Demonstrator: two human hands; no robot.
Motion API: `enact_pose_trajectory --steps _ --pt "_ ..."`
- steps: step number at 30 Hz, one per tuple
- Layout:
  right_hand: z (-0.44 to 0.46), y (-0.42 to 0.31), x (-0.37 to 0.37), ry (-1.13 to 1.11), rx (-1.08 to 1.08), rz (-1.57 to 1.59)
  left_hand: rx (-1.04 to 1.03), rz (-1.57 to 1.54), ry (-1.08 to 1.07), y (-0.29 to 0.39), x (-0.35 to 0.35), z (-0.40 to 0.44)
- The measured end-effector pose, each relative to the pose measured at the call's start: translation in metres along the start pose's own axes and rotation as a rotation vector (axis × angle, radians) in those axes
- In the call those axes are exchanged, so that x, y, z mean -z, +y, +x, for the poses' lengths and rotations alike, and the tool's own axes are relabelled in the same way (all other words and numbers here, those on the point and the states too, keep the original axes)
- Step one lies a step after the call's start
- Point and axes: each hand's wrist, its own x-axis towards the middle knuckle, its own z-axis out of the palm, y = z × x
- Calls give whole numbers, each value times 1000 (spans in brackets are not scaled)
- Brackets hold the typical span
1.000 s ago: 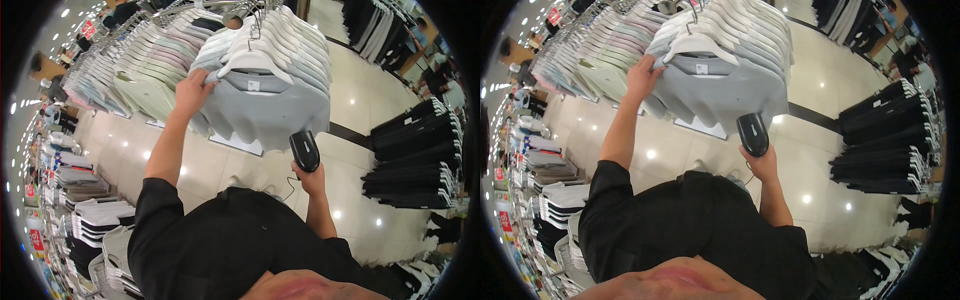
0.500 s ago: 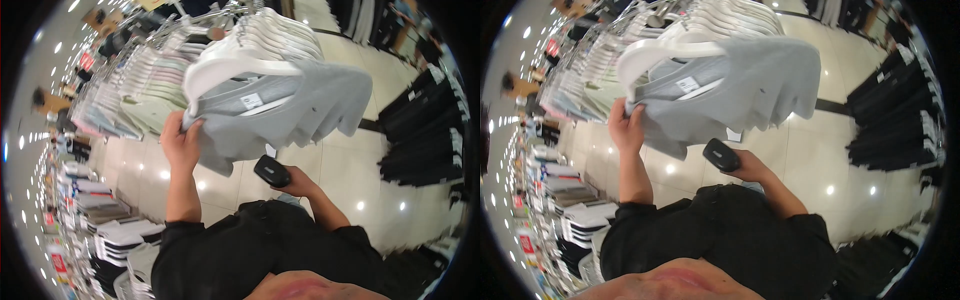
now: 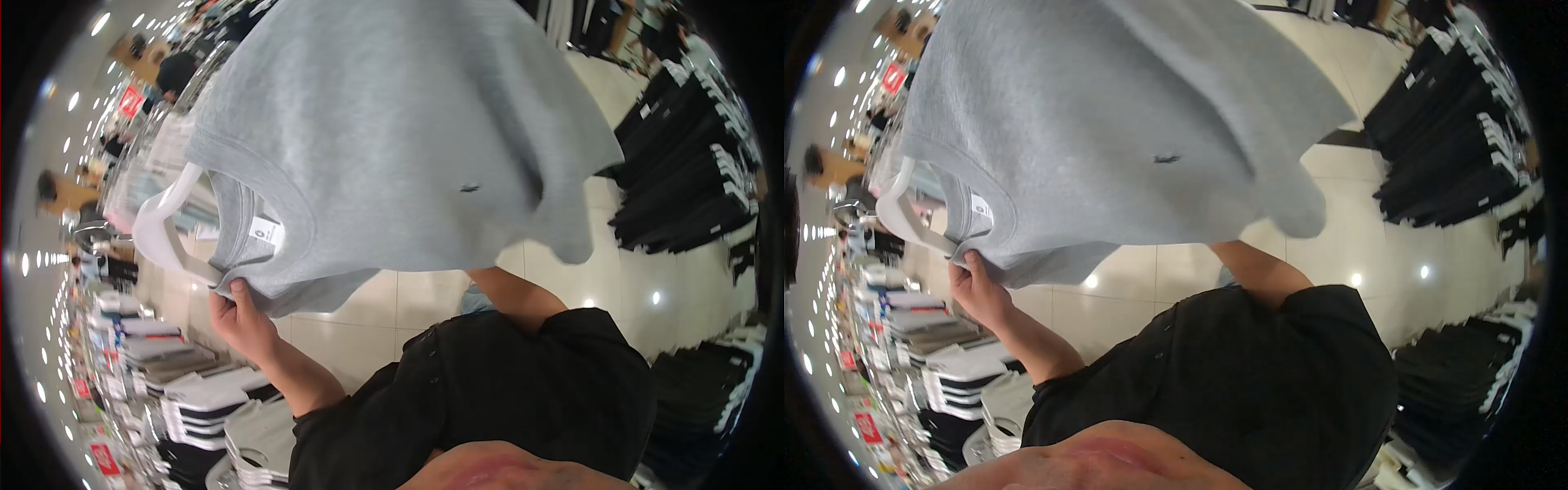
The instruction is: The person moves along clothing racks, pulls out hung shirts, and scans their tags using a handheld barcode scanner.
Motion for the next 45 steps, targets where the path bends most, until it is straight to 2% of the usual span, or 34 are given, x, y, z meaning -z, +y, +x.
enact_pose_trajectory --steps 4,5,6,8,9,11,15,18,21,23,25,27,30,31,33,35,36,38,45 --pt "-89 -12 19 46 42 132 112 38 162 -24 75 -32" --pt "-129 3 47 58 41 168 121 45 190 -33 92 -44" --pt "-96 -15 39 70 33 207 200 130 183 -43 108 -58" --pt "-144 -27 40 92 9 282 329 206 208 -46 123 -83" --pt "-58 -35 56 104 -3 318 359 238 216 -56 131 -95" --pt "-106 -60 38 134 -25 386 414 258 206 -71 149 -119" --pt "-121 -103 21 245 -103 523 516 366 211 -75 157 -145" --pt "-119 -117 34 329 -161 631 574 425 251 -70 159 -151" --pt "-86 -125 58 384 -193 739 547 366 310 -73 163 -155" --pt "-49 -136 72 369 -214 805 642 475 251 -70 162 -157" --pt "5 -150 76 327 -224 878 571 189 349 -81 150 -164" --pt "40 -161 72 299 -269 950 681 481 235 -77 153 -163" --pt "38 -166 78 388 -397 1041 658 484 158 -57 137 -151" --pt "10 -192 53 440 -415 1076 634 456 147 -57 130 -146" --pt "11 -201 52 513 -432 1105 608 420 117 -54 118 -137" --pt "11 -201 50 447 -378 1102 456 515 47 -44 107 -132" --pt "11 -201 48 409 -346 1098 454 501 41 -40 99 -129" --pt "10 -202 44 322 -276 1089 187 646 -95 -31 87 -122" --pt "-1 -212 29 25 -106 1092 134 637 -274 -31 85 -123"
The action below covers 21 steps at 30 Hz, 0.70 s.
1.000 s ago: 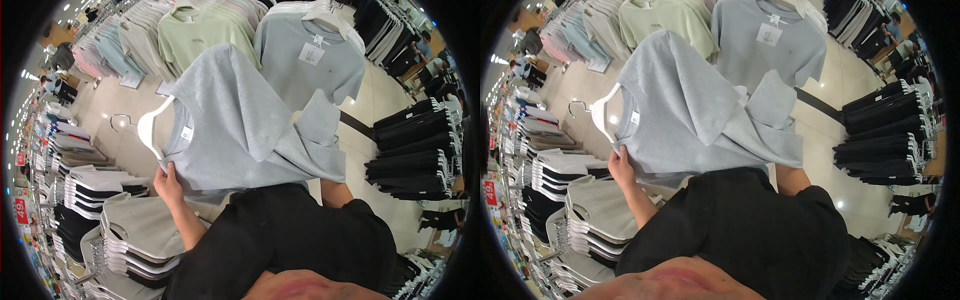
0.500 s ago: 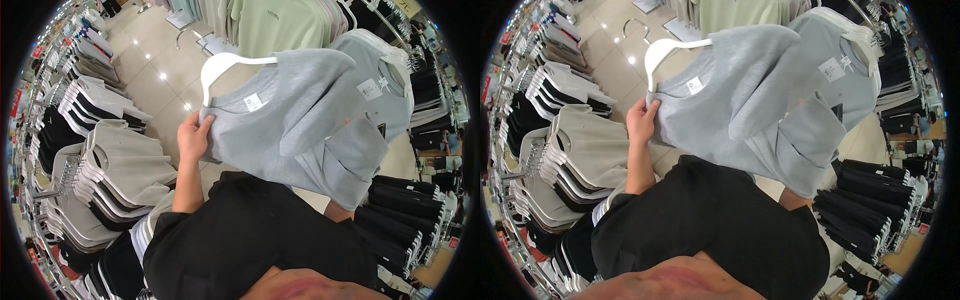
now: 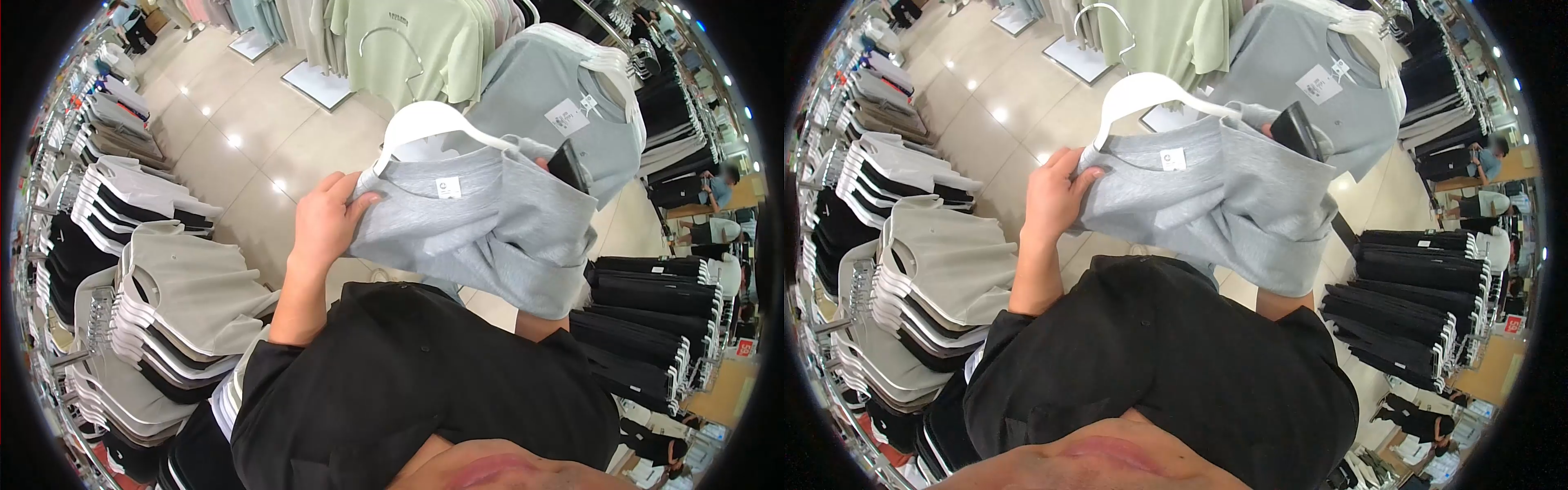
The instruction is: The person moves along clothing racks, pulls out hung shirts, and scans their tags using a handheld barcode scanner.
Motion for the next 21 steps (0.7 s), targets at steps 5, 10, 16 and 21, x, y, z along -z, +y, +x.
enact_pose_trajectory --steps 5,10,16,21 --pt "-24 38 6 89 126 -1 -9 27 -68 -17 -16 -12" --pt "-28 31 -2 95 104 -61 3 -12 -73 -24 -16 -19" --pt "-32 21 -11 149 81 67 17 -139 -65 -21 -6 -19" --pt "-18 12 -18 147 144 -244 -15 -173 -85 -21 1 -22"
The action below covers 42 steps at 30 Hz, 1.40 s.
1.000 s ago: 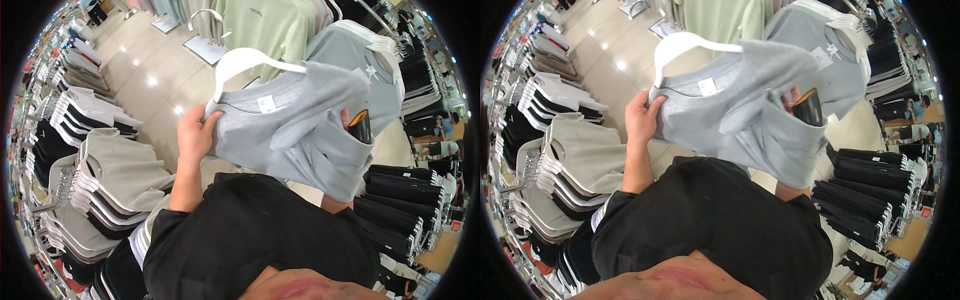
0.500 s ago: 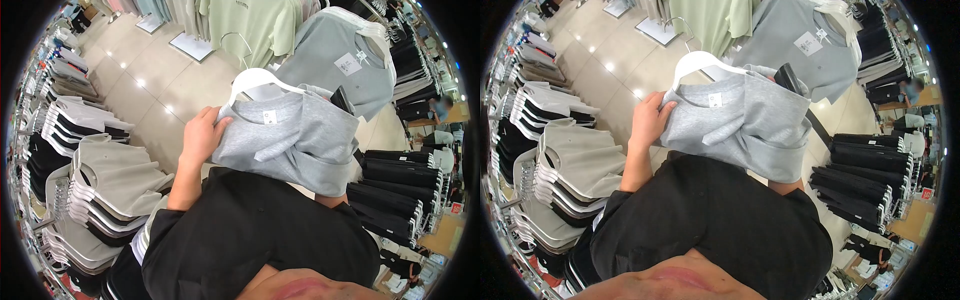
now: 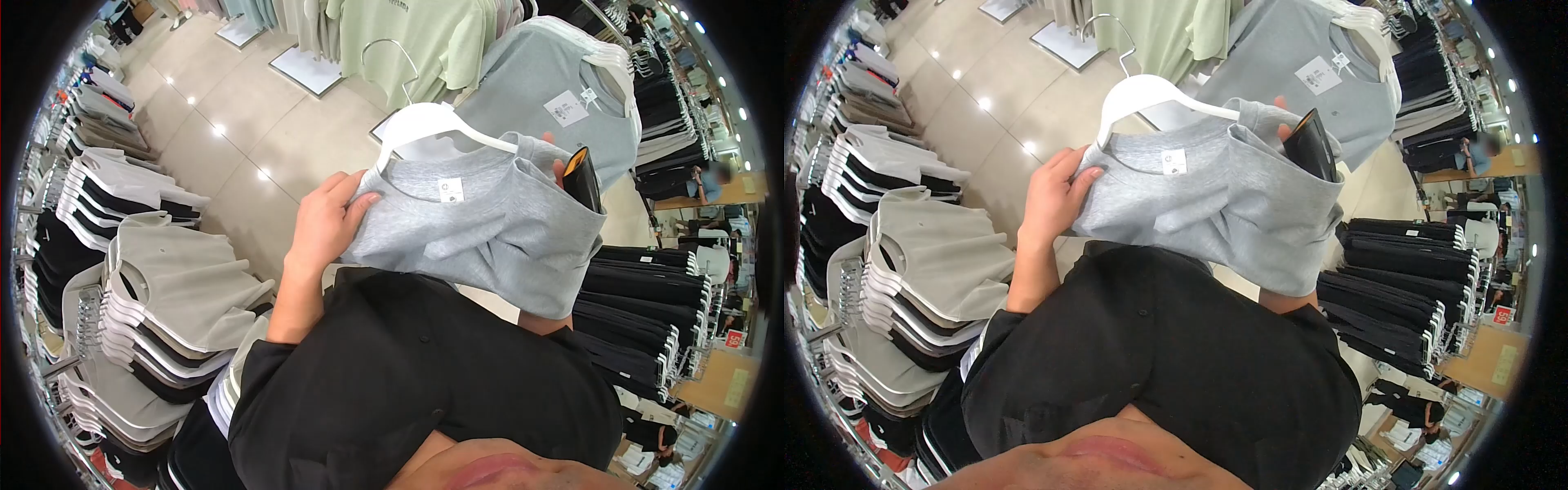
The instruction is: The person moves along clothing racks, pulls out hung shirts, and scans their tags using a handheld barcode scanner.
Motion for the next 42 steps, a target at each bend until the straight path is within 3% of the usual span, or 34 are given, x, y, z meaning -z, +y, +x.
enact_pose_trajectory --steps 9,15,16,21,29,30,35,37,42 --pt "17 3 4 -79 55 -73 -71 116 52 7 9 -5" --pt "-26 4 12 -97 93 -110 -78 133 93 8 7 -7" --pt "19 14 2 -96 104 -116 -49 116 120 7 7 -7" --pt "31 3 30 -91 159 -144 -37 63 266 -8 20 -12" --pt "7 4 62 -144 176 -167 -152 333 297 1 48 -5" --pt "5 -7 52 -201 579 -1009 -196 399 277 5 51 -4" --pt "-18 -26 7 -289 539 -1179 -309 455 218 16 56 -3" --pt "-34 -34 -18 -144 223 -928 -312 470 196 17 54 -3" --pt "-39 -40 -35 -233 221 -980 -381 500 123 19 42 -1"
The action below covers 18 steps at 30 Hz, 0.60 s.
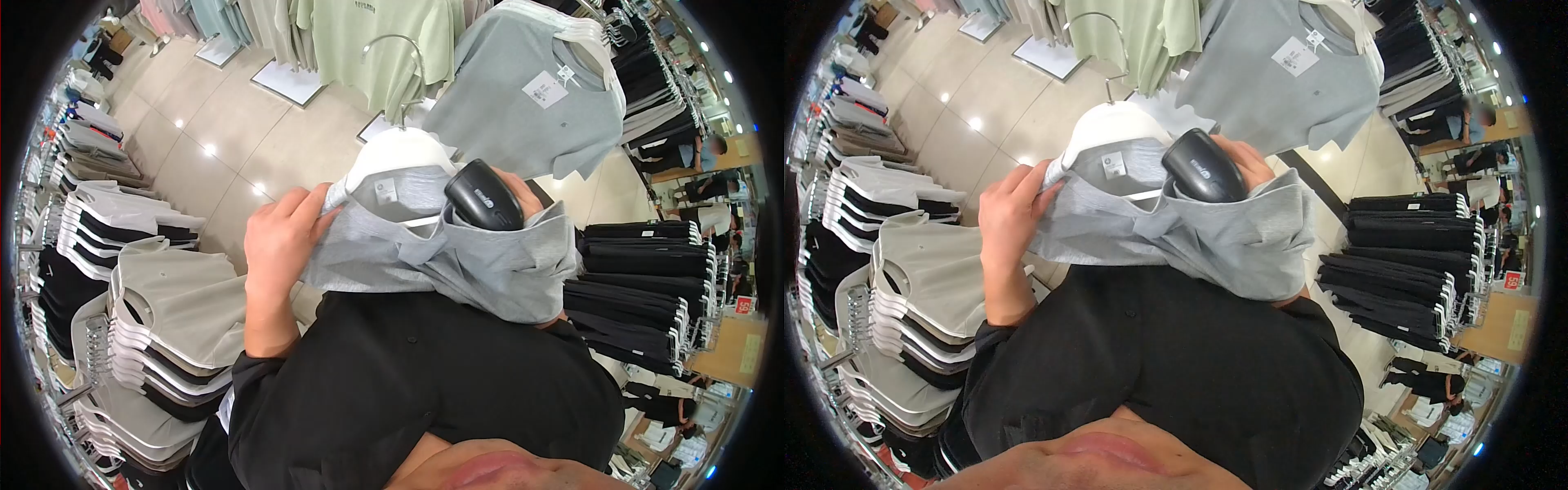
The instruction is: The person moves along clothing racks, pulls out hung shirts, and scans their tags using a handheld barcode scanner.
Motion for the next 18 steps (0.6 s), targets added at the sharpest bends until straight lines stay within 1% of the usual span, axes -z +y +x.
enact_pose_trajectory --steps 1,3,5,6,7,8,9,10,11,12,13,14,17,18 --pt "1 -3 -2 -30 61 1 -1 0 -3 1 -2 1" --pt "3 -6 -3 -28 41 -6 -3 -10 -17 2 -5 1" --pt "7 5 0 -30 200 -101 23 -28 -13 -1 -10 0" --pt "6 12 3 -27 202 -103 52 -44 -8 -3 -13 -1" --pt "5 25 6 23 245 -89 49 -44 -3 -4 -15 -2" --pt "4 40 7 73 292 -76 122 -87 -5 -6 -16 -4" --pt "0 72 -4 196 325 289 197 -131 -8 -7 -18 -6" --pt "-5 76 1 245 262 315 199 -130 1 -9 -20 -7" --pt "-11 78 5 294 201 340 277 -178 11 -10 -21 -9" --pt "-10 73 6 386 198 404 354 -227 22 -11 -22 -10" --pt "-8 69 7 481 196 467 352 -229 31 -13 -24 -12" --pt "-6 77 8 484 203 463 383 -250 39 -14 -25 -13" --pt "-2 119 7 578 131 675 427 -291 60 -15 -27 -16" --pt "-2 117 8 581 134 672 446 -305 69 -15 -27 -16"
